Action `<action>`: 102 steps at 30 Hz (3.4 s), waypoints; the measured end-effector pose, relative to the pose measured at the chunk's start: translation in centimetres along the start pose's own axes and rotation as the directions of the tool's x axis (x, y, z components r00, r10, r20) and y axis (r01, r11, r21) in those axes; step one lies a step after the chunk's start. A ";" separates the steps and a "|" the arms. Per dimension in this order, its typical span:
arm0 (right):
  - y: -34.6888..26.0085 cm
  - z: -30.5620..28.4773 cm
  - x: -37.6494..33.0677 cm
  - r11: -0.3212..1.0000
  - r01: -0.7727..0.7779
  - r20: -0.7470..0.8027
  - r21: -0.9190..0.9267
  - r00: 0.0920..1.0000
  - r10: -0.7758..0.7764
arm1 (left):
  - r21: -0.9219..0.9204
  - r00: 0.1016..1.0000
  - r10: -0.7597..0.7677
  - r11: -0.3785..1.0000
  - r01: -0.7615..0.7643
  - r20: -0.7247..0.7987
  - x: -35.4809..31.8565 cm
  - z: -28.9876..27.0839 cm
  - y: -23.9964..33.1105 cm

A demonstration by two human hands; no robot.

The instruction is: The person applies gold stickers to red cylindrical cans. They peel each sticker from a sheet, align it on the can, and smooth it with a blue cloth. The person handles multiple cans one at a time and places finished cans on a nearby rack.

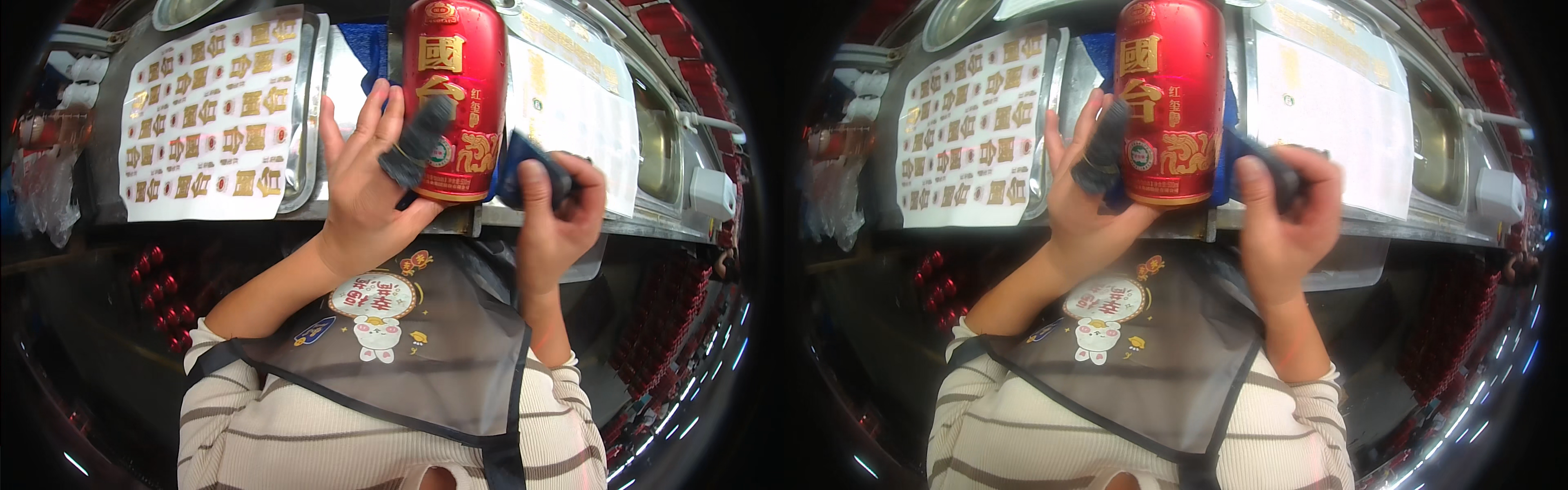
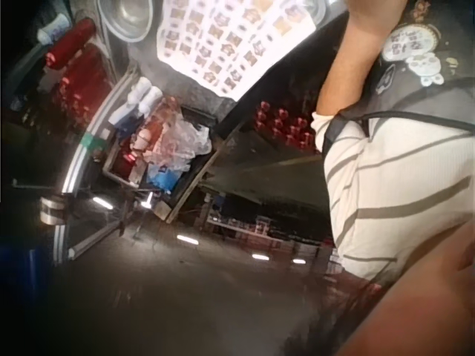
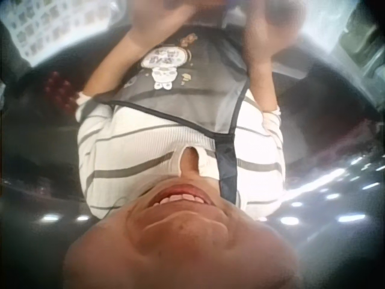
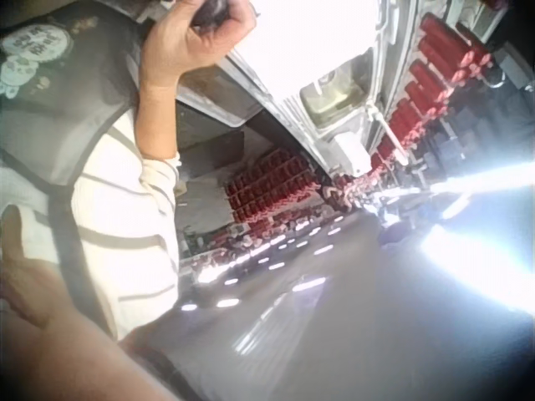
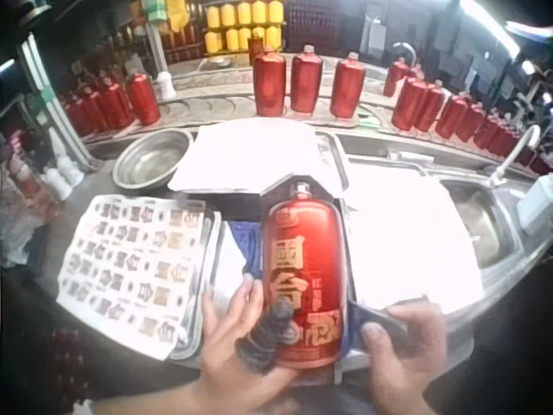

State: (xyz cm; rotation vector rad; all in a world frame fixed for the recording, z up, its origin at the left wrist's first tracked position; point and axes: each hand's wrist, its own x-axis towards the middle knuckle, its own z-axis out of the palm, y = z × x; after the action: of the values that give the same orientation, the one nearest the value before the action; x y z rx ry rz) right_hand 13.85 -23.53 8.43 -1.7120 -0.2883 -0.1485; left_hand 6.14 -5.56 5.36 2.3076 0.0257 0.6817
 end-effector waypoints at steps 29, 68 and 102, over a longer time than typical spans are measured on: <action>-2.9 -0.3 -0.5 0.820 0.562 0.442 -0.106 0.766 -0.467 | -0.089 0.991 0.111 0.989 -0.117 -0.071 0.1 -0.6 -0.2; 0.3 0.4 3.2 0.829 -0.545 0.469 0.126 0.769 0.434 | -0.593 0.869 -0.483 0.669 0.448 0.111 5.2 0.4 3.3; -4.3 -0.4 0.6 0.736 0.676 0.741 0.043 0.472 -0.478 | -0.534 0.998 -0.052 0.844 0.053 0.017 0.9 -5.5 -3.0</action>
State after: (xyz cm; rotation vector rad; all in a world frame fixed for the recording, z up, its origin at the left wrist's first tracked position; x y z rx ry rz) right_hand 13.25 -23.30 12.72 -1.7955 -1.5395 -0.0030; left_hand 4.75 0.38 7.16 1.7588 -0.0920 0.5697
